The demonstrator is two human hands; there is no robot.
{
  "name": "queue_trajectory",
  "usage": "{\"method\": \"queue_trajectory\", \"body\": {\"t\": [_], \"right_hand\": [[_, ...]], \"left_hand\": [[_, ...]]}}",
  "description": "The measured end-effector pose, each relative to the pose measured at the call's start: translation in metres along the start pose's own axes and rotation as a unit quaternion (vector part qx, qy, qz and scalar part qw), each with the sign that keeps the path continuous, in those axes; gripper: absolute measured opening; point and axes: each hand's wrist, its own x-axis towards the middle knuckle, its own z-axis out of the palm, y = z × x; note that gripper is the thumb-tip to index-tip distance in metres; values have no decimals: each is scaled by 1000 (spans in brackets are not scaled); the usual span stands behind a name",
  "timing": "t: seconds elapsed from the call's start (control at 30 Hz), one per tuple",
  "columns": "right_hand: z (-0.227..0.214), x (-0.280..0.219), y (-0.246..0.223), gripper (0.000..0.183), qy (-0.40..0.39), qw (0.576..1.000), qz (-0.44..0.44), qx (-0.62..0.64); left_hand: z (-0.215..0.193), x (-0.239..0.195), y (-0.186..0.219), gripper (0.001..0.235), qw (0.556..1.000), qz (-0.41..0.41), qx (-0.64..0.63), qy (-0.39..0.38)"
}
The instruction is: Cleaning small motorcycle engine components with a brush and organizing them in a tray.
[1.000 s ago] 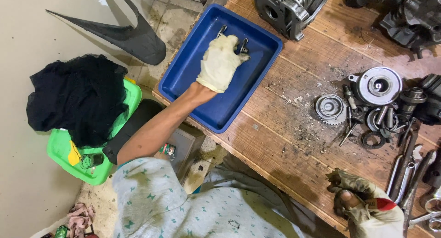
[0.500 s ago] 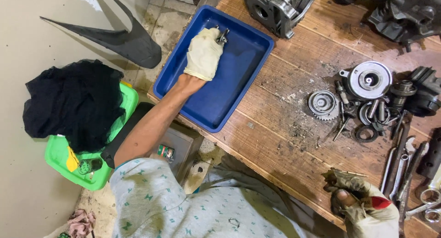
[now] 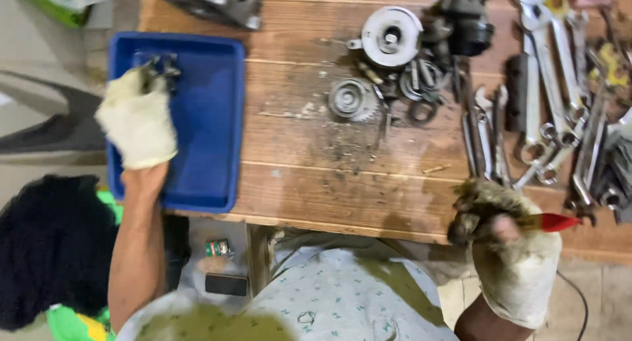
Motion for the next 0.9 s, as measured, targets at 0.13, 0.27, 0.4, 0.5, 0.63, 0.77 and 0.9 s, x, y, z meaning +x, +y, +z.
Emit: {"method": "queue_trajectory", "body": {"t": [0.13,0.27,0.4,0.5,0.63,0.77,0.9], "right_hand": [[-13,3,6,47,119,990,-61,36],[-22,11,16,44,79,988,-120,62],[-37,14,40,14,119,940,-243,-208],[-40,10,51,47,121,979,-152,-55],[-52,2,78,46,120,968,-172,-142],[-19,2,68,25,140,952,-207,-178],[0,0,62,27,154,953,-188,-180]], "left_hand": [[-50,-16,53,13,995,-54,78,-23],[-97,-34,147,45,992,-89,-72,-46],[-83,-53,197,69,964,-32,-237,-113],[-52,-57,223,68,901,82,-407,-123],[5,-79,232,44,911,125,-366,-144],[57,-78,245,23,898,2,-352,-262],[26,-43,280,28,896,-80,-250,-359]]}}
